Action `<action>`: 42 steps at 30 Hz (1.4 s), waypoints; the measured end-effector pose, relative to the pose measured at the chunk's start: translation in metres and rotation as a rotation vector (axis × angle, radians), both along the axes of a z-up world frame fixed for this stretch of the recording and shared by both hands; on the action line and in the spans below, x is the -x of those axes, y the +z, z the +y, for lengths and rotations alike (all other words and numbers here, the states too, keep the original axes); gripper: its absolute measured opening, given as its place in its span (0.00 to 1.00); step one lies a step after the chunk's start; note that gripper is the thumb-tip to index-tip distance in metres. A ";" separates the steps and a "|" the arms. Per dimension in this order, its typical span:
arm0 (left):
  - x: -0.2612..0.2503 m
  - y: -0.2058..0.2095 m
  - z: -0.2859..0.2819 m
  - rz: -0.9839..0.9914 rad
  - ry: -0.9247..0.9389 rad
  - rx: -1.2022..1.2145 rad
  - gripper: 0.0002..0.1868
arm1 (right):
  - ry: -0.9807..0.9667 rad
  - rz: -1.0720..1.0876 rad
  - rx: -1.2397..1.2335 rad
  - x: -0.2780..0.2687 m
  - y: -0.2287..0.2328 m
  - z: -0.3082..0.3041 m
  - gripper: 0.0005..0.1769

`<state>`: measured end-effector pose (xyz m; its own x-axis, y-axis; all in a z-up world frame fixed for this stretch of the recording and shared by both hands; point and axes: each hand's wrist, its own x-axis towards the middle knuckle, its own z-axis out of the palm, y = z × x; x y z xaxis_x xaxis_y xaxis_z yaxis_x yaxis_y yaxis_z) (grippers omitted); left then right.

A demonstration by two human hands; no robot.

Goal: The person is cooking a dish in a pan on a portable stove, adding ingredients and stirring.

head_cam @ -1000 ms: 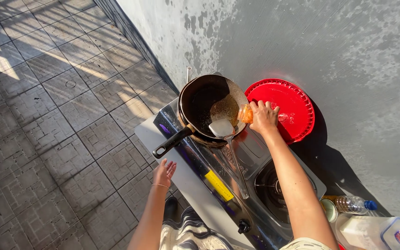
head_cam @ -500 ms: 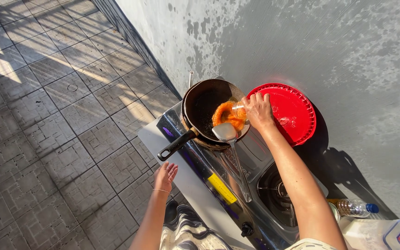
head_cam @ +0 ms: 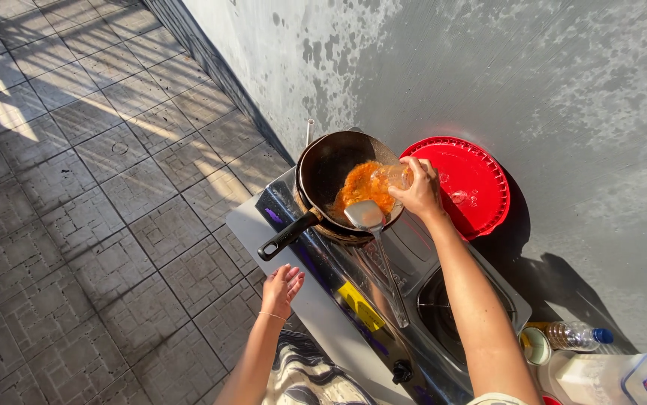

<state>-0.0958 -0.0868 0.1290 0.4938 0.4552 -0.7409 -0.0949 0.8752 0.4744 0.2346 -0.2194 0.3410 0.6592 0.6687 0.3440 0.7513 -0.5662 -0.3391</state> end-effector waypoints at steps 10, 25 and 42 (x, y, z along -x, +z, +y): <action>-0.001 0.038 -0.010 -0.043 -0.040 -0.022 0.17 | -0.057 -0.300 -0.195 0.049 -0.024 0.002 0.36; -0.013 0.063 -0.010 -0.042 -0.073 -0.012 0.18 | -0.159 -0.301 -0.282 0.054 -0.029 0.001 0.34; -0.028 0.105 -0.037 -0.161 -0.192 -0.063 0.19 | -0.141 -0.288 -0.268 0.050 -0.026 0.004 0.34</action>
